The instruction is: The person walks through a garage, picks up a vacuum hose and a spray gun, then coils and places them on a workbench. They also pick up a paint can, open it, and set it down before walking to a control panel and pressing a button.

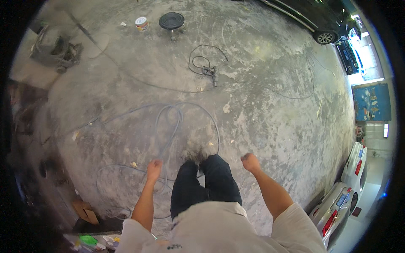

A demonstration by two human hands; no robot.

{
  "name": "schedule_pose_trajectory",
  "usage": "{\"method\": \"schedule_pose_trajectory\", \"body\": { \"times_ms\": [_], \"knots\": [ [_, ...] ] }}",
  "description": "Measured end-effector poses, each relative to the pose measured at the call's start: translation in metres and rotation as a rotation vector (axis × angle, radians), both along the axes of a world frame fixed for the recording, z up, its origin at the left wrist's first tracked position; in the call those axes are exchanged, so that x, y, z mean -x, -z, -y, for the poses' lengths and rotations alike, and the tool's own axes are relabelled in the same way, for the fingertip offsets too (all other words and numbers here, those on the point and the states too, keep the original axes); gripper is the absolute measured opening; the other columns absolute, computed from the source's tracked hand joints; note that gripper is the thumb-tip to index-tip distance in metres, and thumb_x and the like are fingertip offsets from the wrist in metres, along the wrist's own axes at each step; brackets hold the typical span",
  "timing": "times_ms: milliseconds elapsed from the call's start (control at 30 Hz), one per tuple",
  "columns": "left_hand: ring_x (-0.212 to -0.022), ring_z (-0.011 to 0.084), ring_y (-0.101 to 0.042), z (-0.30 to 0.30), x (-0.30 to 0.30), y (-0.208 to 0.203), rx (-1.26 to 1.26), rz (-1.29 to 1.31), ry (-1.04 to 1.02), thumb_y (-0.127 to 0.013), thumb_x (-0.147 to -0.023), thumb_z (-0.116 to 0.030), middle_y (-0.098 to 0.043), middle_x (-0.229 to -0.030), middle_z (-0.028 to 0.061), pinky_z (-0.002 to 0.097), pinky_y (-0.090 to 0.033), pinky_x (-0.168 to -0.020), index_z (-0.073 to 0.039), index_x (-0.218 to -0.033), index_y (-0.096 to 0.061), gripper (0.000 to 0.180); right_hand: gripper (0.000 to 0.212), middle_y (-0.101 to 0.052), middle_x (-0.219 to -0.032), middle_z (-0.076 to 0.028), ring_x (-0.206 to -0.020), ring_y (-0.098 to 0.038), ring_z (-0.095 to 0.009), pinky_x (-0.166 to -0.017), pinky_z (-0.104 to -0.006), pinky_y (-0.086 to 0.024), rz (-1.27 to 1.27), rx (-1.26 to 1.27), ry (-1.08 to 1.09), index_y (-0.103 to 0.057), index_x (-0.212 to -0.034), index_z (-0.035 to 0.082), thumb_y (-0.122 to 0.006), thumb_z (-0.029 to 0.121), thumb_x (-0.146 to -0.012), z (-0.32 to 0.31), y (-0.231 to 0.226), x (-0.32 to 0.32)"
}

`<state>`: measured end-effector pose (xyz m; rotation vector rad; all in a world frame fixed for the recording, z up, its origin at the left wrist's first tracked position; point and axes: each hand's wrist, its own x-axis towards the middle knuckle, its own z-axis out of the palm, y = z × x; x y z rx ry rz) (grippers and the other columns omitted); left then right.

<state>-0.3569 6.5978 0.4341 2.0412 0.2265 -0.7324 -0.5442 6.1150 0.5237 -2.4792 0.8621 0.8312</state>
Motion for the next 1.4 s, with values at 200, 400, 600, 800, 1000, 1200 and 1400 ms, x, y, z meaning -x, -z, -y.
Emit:
{"method": "schedule_pose_trajectory", "body": {
  "times_ms": [200,400,600,800,1000,1200,1400],
  "knots": [
    [-0.093,0.0164,-0.065,0.107,-0.157,0.062,0.298,0.069,-0.111,-0.065,-0.093,-0.017,-0.070,-0.099,0.0109,0.0301,-0.049,-0.084,0.002,-0.113,-0.062,0.028,0.036,-0.066,-0.101,-0.023,-0.098,-0.062,-0.042,-0.083,-0.0495,-0.050,-0.060,-0.167,-0.205,-0.067,-0.091,0.003,-0.055,0.036,-0.087,-0.006,0.217,-0.282],
    [-0.095,0.0198,-0.064,0.118,-0.154,0.210,0.138,-0.340,-0.707,-0.063,-0.094,-0.011,-0.068,-0.100,0.0140,0.0311,-0.048,-0.092,0.009,-0.112,-0.059,0.028,0.040,-0.062,-0.118,-0.024,-0.111,-0.060,-0.038,-0.095,-0.0479,-0.047,-0.137,-0.131,-0.163,-0.059,-0.116,0.001,-0.057,0.029,-0.087,-0.020,0.553,-0.530],
    [-0.094,0.0229,-0.065,0.160,-0.157,0.277,0.016,-0.673,-0.855,-0.066,-0.090,-0.018,-0.068,-0.099,0.0134,0.0354,-0.049,-0.092,0.005,-0.112,-0.061,0.032,0.028,-0.058,-0.120,-0.023,-0.124,-0.049,-0.037,-0.097,-0.0437,-0.044,0.102,0.080,-0.407,-0.056,-0.114,0.004,-0.054,0.020,-0.091,-0.041,0.674,-0.593],
    [-0.096,0.0215,-0.066,0.234,-0.260,0.223,0.155,-0.532,-0.566,-0.060,-0.094,-0.007,-0.069,-0.102,0.0151,0.0318,-0.051,-0.090,0.007,-0.115,-0.060,0.025,0.019,-0.067,-0.088,-0.019,-0.084,-0.064,-0.040,-0.073,-0.0493,-0.050,0.056,-0.313,-0.120,-0.050,-0.103,0.007,-0.053,0.023,-0.095,0.043,0.543,-0.603],
    [-0.092,0.0147,-0.066,0.292,-0.367,0.110,0.164,-0.387,-0.384,-0.063,-0.093,-0.010,-0.070,-0.099,0.0092,0.0277,-0.050,-0.086,0.003,-0.108,-0.063,0.019,0.021,-0.063,-0.075,-0.019,-0.064,-0.057,-0.024,-0.063,-0.0367,-0.045,0.711,-0.249,0.281,-0.062,-0.098,-0.001,-0.060,0.020,-0.094,0.220,0.275,-0.699],
    [-0.089,0.0128,-0.066,0.364,-0.472,0.002,0.337,-0.254,-0.287,-0.065,-0.093,-0.013,-0.070,-0.097,0.0074,0.0260,-0.051,-0.082,0.000,-0.109,-0.065,0.021,0.028,-0.055,-0.067,-0.007,-0.065,-0.043,-0.014,-0.062,-0.0305,-0.041,1.057,-0.031,0.211,-0.059,-0.087,-0.004,-0.057,0.022,-0.098,0.385,0.033,-0.794],
    [-0.082,0.0147,-0.065,0.422,-0.612,-0.070,0.320,-0.141,-0.212,-0.064,-0.091,-0.010,-0.071,-0.090,0.0065,0.0279,-0.052,-0.077,-0.001,-0.098,-0.068,0.012,0.040,-0.034,-0.065,0.005,-0.061,-0.030,-0.008,-0.054,-0.0269,-0.026,1.081,0.085,0.403,-0.056,-0.079,0.001,-0.060,0.038,-0.096,0.550,-0.138,-0.902]
  ]
}}
